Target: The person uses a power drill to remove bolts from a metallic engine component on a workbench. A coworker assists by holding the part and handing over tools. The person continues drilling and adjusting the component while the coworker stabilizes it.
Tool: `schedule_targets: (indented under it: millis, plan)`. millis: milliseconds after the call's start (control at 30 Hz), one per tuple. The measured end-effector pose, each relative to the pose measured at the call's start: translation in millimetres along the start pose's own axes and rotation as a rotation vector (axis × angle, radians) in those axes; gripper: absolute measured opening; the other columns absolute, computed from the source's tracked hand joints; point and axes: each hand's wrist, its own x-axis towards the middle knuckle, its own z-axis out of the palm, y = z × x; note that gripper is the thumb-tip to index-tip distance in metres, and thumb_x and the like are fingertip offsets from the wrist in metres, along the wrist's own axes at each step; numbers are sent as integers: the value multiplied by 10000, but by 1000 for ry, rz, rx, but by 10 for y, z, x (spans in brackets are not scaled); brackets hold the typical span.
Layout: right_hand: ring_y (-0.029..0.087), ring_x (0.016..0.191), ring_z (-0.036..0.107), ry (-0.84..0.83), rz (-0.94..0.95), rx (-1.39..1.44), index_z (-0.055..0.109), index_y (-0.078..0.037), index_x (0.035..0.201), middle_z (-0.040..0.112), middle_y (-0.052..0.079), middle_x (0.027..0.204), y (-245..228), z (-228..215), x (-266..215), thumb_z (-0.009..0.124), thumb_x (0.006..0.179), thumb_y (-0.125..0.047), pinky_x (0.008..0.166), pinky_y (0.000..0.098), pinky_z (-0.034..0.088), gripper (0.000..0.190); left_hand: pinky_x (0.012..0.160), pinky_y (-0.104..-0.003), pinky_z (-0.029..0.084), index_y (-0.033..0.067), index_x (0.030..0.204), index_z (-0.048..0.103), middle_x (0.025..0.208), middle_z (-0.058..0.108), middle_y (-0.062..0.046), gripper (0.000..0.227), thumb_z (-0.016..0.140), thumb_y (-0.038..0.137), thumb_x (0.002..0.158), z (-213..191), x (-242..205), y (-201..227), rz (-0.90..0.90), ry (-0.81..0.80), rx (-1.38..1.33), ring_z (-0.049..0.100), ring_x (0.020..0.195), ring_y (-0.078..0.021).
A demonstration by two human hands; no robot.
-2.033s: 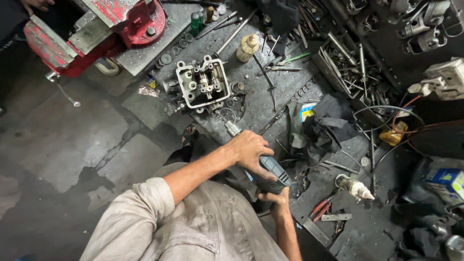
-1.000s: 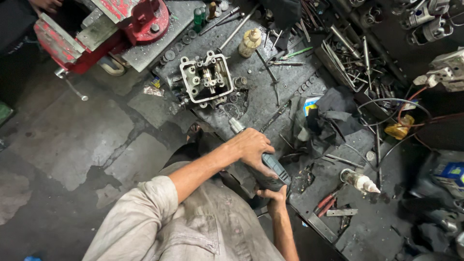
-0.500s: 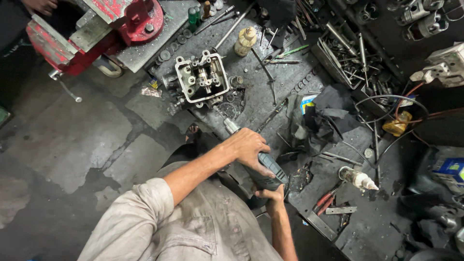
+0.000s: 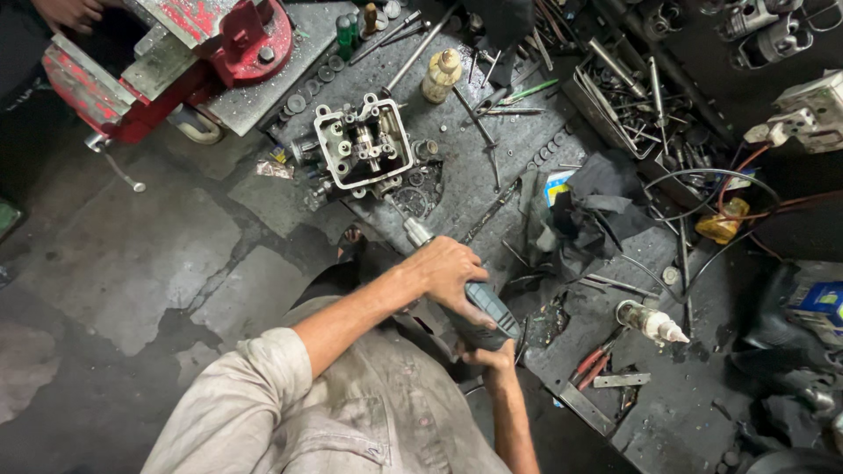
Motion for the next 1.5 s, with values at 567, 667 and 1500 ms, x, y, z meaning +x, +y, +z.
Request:
schedule_targets:
  millis: [567,667,1500]
  plan:
    - [252,621,642,110,-2,-38,678,88,927,687,145,733,190,-104,-352,686,488,-95,554,357,505,476,564,-395,505,122,727,739,674,649,-72,759,703,868,592,127,-38,83,154,51,-103,661,651,-285]
    - [231,572,607,142,78,-52,657,69,939,646,124,682,172,31,-305,709,489,-91,483,352,479,481,565,-389,502,130,774,767,678,646,-68,749,711,853,583,52,-119,11,180,122,-130,659,650,-274]
    - [209,619,648,87,-39,-41,666,63,1000,679,117,735,56,322,56,617,466,-133,518,294,489,571,546,-394,518,140,715,754,649,652,-67,695,735,828,613,80,-115,-260,184,68,-18,666,632,-270]
